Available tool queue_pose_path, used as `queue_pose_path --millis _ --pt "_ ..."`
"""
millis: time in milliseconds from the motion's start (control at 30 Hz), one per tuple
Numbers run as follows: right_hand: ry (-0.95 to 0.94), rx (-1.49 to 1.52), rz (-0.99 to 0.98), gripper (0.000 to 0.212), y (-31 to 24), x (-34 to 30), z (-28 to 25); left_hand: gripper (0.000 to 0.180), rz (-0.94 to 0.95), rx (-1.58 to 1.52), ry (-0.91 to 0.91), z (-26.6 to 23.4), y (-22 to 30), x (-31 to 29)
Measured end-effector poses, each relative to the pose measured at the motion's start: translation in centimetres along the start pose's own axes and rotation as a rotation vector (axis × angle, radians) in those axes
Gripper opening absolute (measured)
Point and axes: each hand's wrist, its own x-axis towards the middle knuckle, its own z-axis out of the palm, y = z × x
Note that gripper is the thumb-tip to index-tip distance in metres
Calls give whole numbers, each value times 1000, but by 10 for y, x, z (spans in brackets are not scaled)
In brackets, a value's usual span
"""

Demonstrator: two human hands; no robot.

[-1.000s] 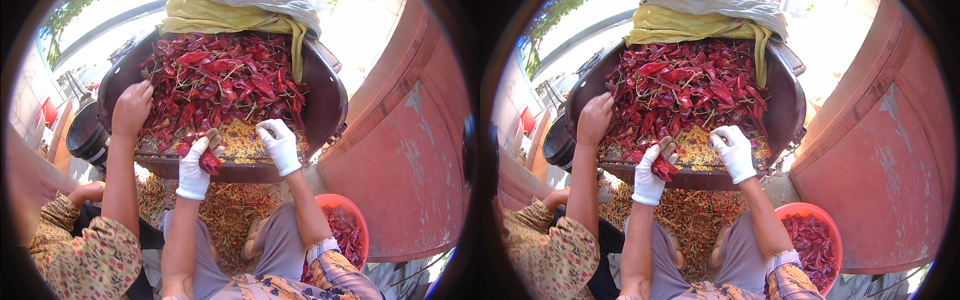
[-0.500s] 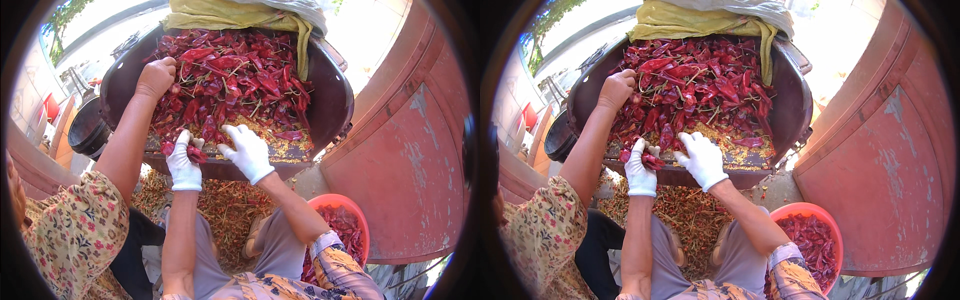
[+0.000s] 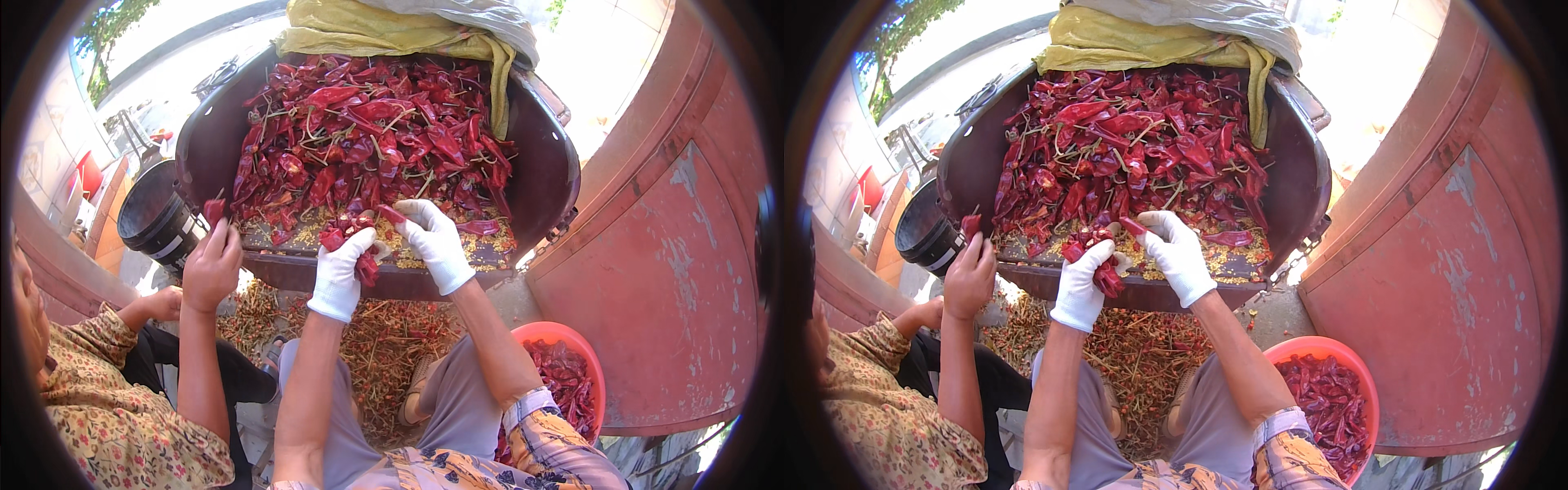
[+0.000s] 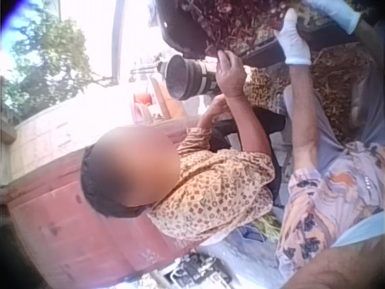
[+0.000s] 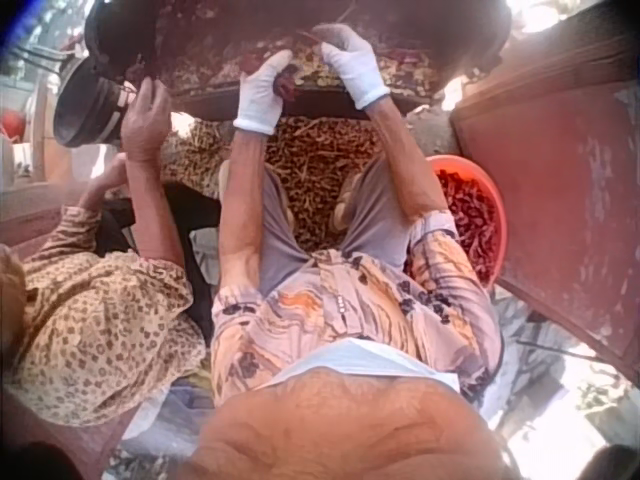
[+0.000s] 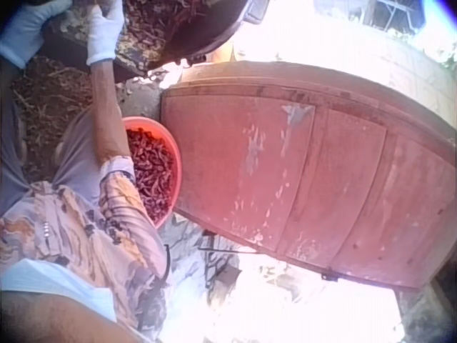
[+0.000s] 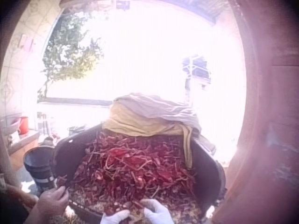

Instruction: The person sorts dried red peppers by picking them from a large metal bin and placing them into a plastic bucket by hand.

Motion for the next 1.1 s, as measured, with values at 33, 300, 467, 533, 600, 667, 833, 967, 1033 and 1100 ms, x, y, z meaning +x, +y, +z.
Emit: queue_pose_path --millis 33,300,467,533,600,667,833,967,1033,1100 --pt "-44 39 17 28 -3 -3 2 33 -7 -58 -25 4 0 1" --pt "29 -320 -206 30 5 2 1 11 235 -209 149 0 15 4" --pt "258 -1063 -465 64 6 23 40 10 194 -284 158 -6 23 7" --pt "263 -1170 -374 58 16 30 45 8 207 -280 129 -8 22 8" --pt "214 -1095 -456 51 21 32 34 6 197 -328 117 -8 26 7" --pt "225 -1028 -516 41 27 31 23 8 175 -327 160 -5 30 1" --pt "331 -869 -508 30 21 24 9 10 208 -238 181 -14 26 5" --pt "288 -899 -406 39 7 10 25 11 211 -165 237 5 26 -2" --pt "253 -1017 -468 37 16 21 29 12 227 -137 202 3 22 1" --pt "172 -908 -415 29 22 26 23 13 248 -68 184 1 16 4"
